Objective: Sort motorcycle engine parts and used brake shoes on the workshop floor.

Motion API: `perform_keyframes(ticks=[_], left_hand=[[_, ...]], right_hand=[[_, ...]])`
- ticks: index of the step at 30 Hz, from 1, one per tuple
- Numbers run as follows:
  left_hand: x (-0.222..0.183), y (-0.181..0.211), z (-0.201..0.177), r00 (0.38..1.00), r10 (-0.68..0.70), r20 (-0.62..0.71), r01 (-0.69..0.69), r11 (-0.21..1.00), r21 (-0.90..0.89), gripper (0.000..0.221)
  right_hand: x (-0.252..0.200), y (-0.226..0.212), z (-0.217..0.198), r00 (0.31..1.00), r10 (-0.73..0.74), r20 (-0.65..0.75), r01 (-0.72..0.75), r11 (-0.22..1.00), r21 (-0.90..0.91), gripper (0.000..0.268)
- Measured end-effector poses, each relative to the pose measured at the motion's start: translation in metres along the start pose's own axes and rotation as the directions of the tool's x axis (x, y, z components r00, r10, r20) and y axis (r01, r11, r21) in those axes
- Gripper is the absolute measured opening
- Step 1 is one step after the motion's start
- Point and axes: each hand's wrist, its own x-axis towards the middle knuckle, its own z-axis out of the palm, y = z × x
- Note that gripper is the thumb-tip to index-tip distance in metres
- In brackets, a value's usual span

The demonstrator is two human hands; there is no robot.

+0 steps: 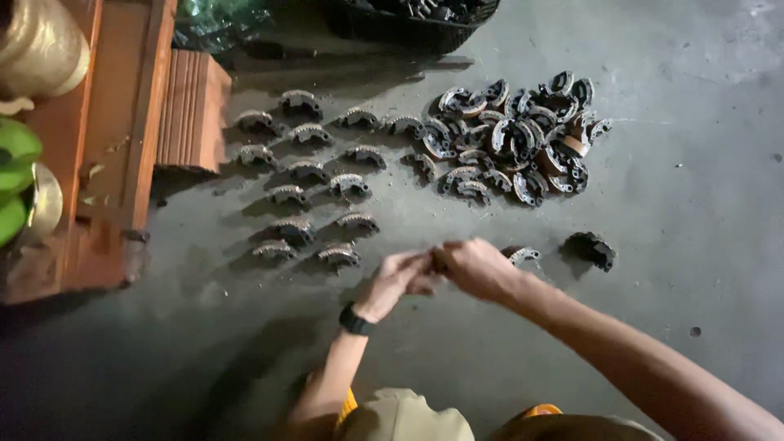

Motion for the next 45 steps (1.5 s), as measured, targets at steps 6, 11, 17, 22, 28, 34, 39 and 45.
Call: perform_keyframes(ticks=[6, 11, 17, 22, 28, 34, 39, 45], left_hand=[[-0.041, -0.004, 0.006, 0.777, 0.333, -0.534, -0.210, 0.937, 0.279, 0.037], [-0.075, -0.031, -0.011, 0.783, 0.276, -0.557, -0.149, 0.953, 0.263, 0.027], [-0.081, -0.028, -0.018, 0.794, 0.189, -0.578, -0.115, 0.980, 0.162, 0.023], [-0.073, -0.018, -0.023, 0.790, 0.209, -0.576, -0.055, 0.960, 0.273, 0.022], [-0.056, -0.009, -0.010, 0.815, 0.276, -0.509, -0.192, 0.958, 0.213, 0.020], [-0.050, -0.009, -0.006, 0.799, 0.215, -0.562, -0.099, 0.968, 0.230, 0.019], [-0.057, -0.026, -0.026, 0.786, 0.246, -0.568, -0.156, 0.967, 0.203, 0.019], [-0.039, -0.001, -0.008, 0.774, 0.271, -0.573, -0.121, 0.950, 0.287, 0.019]], right_hand=[[0.119, 0.049, 0.025, 0.982, 0.032, -0.186, -0.045, 0.997, -0.062, 0.018], [0.169, 0.065, 0.074, 0.992, 0.081, -0.096, -0.110, 0.930, -0.351, 0.029], [0.172, 0.065, 0.060, 0.970, -0.016, -0.241, -0.079, 0.921, -0.381, 0.062], [0.165, 0.069, 0.011, 0.859, 0.464, -0.218, -0.449, 0.886, 0.114, 0.027], [0.177, 0.149, 0.071, 0.681, 0.589, -0.436, -0.648, 0.762, 0.016, 0.026], [0.150, 0.127, -0.003, 0.793, 0.567, -0.220, -0.588, 0.808, -0.036, 0.050], [0.111, 0.139, -0.077, 0.643, 0.544, -0.539, -0.693, 0.713, -0.107, 0.049], [0.161, 0.184, 0.032, 0.781, 0.369, -0.504, -0.525, 0.824, -0.211, 0.037]])
